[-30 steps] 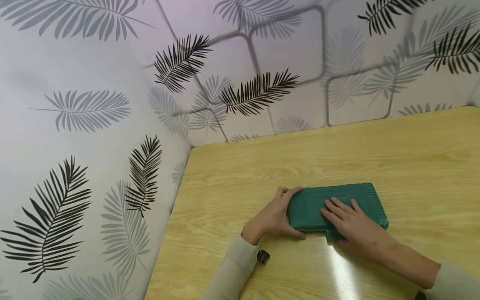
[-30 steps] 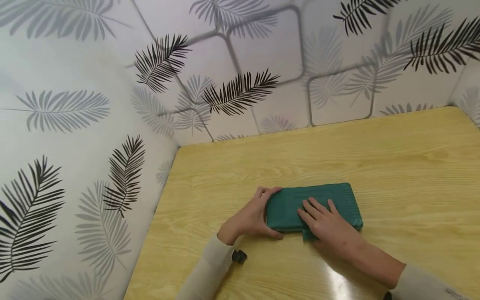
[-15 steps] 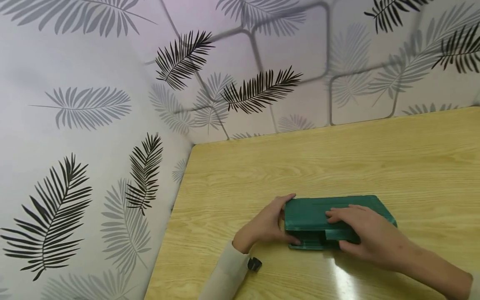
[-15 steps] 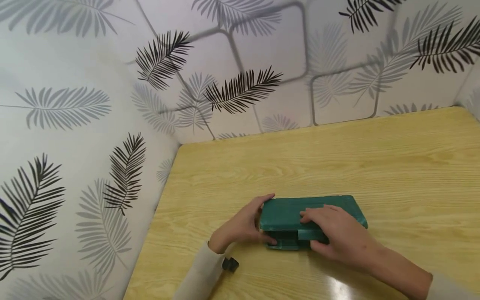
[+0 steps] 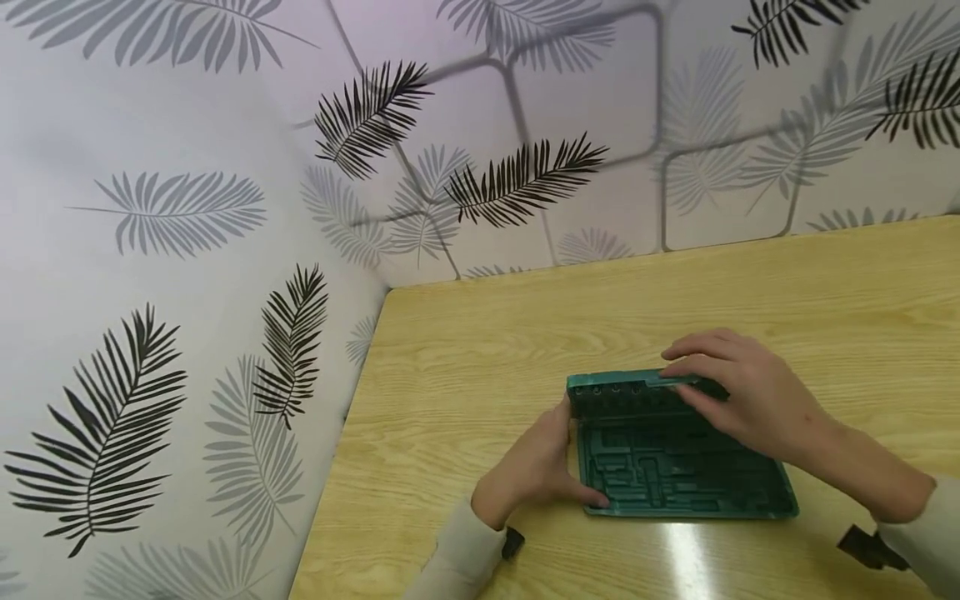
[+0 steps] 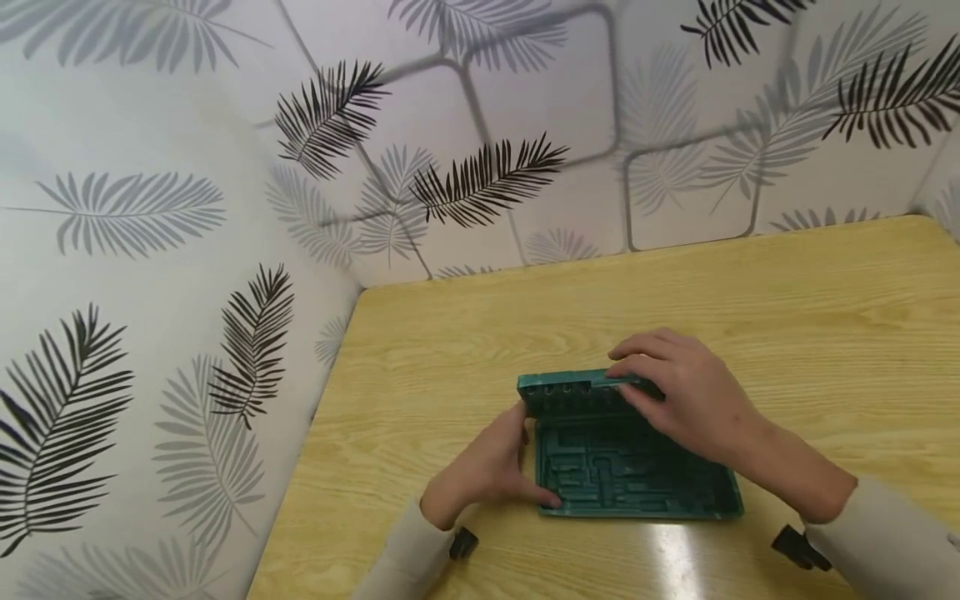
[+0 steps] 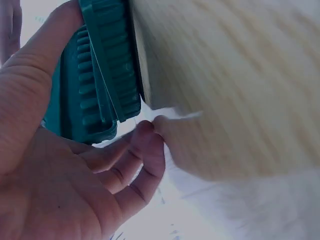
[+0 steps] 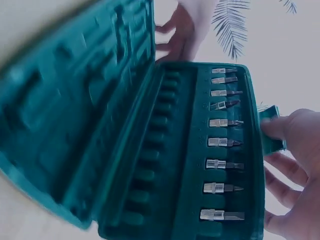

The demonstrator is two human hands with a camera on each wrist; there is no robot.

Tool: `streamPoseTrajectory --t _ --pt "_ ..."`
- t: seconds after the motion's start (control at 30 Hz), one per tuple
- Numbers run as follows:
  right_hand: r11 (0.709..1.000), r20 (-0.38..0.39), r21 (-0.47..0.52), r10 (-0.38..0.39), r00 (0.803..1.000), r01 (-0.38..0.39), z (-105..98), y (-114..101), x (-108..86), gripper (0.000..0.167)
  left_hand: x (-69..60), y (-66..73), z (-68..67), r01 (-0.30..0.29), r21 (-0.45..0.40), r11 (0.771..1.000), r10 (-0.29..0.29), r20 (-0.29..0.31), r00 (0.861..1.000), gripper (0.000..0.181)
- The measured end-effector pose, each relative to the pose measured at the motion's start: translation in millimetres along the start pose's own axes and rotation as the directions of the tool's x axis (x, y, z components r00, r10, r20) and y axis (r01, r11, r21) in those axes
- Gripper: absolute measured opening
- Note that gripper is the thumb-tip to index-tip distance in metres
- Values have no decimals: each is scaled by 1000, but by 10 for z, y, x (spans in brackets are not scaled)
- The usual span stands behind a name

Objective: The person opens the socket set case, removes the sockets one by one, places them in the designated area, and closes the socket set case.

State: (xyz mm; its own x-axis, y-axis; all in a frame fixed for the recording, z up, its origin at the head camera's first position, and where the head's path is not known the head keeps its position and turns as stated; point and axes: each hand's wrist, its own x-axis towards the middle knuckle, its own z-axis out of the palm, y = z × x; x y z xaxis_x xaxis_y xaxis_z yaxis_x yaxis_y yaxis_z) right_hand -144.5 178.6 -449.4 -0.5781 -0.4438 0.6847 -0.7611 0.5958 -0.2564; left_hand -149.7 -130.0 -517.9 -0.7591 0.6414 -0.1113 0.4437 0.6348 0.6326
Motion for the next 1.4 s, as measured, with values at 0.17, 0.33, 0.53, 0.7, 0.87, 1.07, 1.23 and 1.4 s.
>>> streamPoseTrajectory --t 0.17,0.33,0.53,0.7,0.87,1.07,1.23,1.4 --pt "996 37 -79 -30 999 33 89 229 160 32 -68 58 0 99 136 986 -101 13 995 156" --pt "992 128 -117 72 989 -57 211 451 256 28 -87 91 5 102 180 978 -110 35 993 150" --pt "980 226 -138 173 959 -144 351 658 259 21 -99 125 25 116 213 970 -129 51 990 150" --pt "967 297 -132 249 922 -218 479 779 266 21 -100 140 27 123 243 962 -135 32 990 155" --pt "953 354 -126 303 885 -276 580 865 262 23 -96 146 27 86 308 948 -90 -2 996 152" --pt "964 432 -108 265 862 -243 679 956 212 28 -65 93 -17 -65 356 932 45 66 997 129" --pt "970 503 -38 225 835 -239 645 991 106 44 -30 41 -31 -152 305 940 110 151 982 123" --pt "963 390 -2 248 887 -268 550 969 -33 46 -10 73 -51 -168 342 925 118 161 980 127"
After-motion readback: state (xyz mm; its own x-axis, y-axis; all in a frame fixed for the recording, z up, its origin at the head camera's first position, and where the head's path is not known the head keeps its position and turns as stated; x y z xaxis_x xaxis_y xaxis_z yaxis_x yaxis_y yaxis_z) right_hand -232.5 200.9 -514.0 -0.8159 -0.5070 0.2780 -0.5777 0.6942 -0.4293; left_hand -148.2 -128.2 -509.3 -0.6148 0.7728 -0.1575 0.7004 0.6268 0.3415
